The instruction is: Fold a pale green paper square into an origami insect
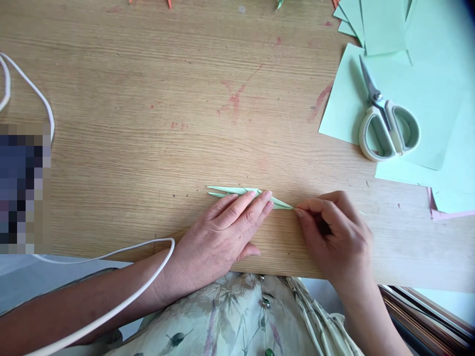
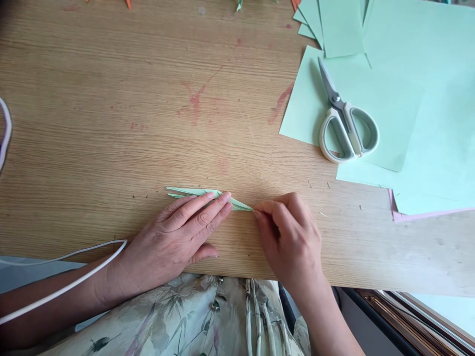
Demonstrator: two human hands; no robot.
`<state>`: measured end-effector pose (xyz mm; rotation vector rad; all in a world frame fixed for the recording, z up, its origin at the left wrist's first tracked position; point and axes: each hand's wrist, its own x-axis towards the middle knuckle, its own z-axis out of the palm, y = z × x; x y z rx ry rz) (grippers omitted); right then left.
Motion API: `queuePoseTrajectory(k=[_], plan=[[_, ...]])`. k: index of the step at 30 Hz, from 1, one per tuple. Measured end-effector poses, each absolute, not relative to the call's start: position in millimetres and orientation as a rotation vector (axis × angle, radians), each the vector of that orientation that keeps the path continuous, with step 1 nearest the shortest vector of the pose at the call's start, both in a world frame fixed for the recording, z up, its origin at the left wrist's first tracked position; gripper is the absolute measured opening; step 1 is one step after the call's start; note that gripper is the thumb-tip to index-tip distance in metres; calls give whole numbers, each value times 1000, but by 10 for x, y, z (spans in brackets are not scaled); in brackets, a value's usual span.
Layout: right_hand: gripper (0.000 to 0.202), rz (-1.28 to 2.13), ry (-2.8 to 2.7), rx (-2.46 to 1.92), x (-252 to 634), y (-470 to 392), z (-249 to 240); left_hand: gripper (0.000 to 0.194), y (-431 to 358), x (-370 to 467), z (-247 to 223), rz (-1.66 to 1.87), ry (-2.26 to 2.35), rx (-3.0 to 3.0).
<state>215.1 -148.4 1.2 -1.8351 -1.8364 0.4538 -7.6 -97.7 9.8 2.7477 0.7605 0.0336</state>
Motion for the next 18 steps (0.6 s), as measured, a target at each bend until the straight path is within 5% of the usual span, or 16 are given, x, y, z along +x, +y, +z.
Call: queuePoseTrajectory(k=[18], plan=[[6,383,-2026,-1785,2137,-1441,-17,72,-991,-76,90,-55,759,2872]])
